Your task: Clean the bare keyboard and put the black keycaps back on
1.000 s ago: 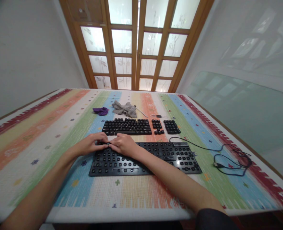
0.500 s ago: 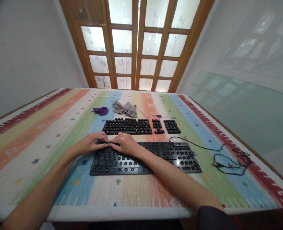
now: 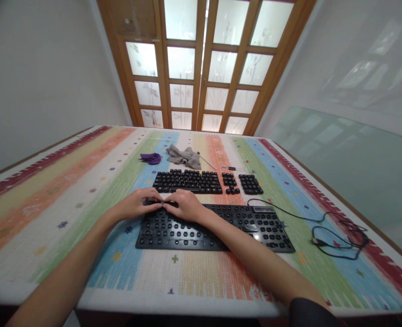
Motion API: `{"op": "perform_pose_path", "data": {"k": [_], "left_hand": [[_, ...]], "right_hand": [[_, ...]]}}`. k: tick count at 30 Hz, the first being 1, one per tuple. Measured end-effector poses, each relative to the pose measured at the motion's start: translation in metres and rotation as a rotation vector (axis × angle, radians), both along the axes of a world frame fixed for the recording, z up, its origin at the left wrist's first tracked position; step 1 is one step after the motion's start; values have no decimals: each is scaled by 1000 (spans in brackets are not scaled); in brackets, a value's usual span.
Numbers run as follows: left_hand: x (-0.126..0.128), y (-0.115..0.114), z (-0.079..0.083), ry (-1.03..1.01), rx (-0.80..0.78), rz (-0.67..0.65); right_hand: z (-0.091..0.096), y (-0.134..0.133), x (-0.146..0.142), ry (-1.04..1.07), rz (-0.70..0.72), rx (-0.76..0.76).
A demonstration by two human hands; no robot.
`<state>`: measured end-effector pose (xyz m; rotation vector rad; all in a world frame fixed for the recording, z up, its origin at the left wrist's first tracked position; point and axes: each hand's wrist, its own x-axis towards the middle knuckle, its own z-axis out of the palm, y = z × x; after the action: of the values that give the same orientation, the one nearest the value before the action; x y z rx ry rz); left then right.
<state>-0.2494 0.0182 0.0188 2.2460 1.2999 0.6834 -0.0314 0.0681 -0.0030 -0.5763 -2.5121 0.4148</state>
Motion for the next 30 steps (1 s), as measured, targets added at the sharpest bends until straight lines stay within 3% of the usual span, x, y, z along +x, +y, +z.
{"op": "perform_pose_path", "data": {"k": [6,13,22,30], "left_hand": [[4,-1,0,6,4,18],[7,0,-2,12,3,35],[8,1,-3,2,9,27],[9,1,-2,16,-4,18]], "right_hand": [[10,13,2,46,-110,-20],[16,53,-7,88,-166,50],[11,108,-27,3,-204,64],[7,125,-43,-101,-247,28]]}}
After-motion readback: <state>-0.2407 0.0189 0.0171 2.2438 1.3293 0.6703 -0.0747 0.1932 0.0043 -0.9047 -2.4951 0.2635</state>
